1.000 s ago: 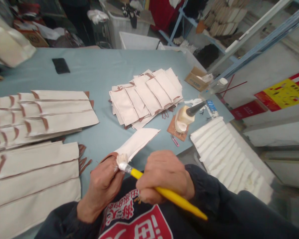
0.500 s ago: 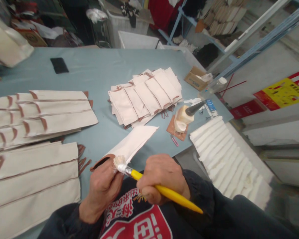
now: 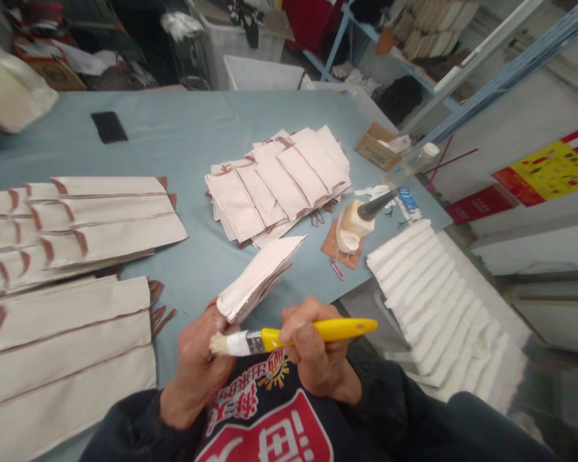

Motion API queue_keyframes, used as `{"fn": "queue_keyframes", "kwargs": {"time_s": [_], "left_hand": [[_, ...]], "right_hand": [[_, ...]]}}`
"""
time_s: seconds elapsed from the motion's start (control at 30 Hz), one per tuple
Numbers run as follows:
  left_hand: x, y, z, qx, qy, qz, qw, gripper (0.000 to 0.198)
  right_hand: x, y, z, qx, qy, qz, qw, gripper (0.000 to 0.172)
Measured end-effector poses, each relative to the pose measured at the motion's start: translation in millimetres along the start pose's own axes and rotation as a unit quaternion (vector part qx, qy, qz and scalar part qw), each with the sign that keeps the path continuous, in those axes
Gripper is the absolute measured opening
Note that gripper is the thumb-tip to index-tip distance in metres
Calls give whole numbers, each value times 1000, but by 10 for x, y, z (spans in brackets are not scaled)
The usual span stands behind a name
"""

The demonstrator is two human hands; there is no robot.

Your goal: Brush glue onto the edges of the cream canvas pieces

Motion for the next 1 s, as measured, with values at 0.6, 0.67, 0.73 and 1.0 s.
{"fn": "queue_keyframes", "kwargs": {"time_s": [0.6, 0.67, 0.73, 1.0], "left_hand": [[151, 416, 577, -466, 253, 76, 844, 36], [173, 473, 599, -477, 255, 76, 838, 39], [198, 515, 618, -487, 283, 64, 824, 43], [192, 570, 706, -481, 296, 53, 823, 40]], "right_hand": [[-61, -495, -140, -14, 23, 37, 999, 32], [4, -576, -135, -56, 66, 50, 995, 31], [-5, -613, -114, -94, 87, 29, 991, 31], [13, -521, -91, -96, 116, 43, 988, 29]]}}
Point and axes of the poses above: each hand's wrist, its own y-axis away from the middle knuckle, its own x-axis out of the palm, z = x × y, the point moved 8 cm from there along -y, towards the middle knuckle, and after that the axes turned 1 degree about -y, right-handed, at the moved point
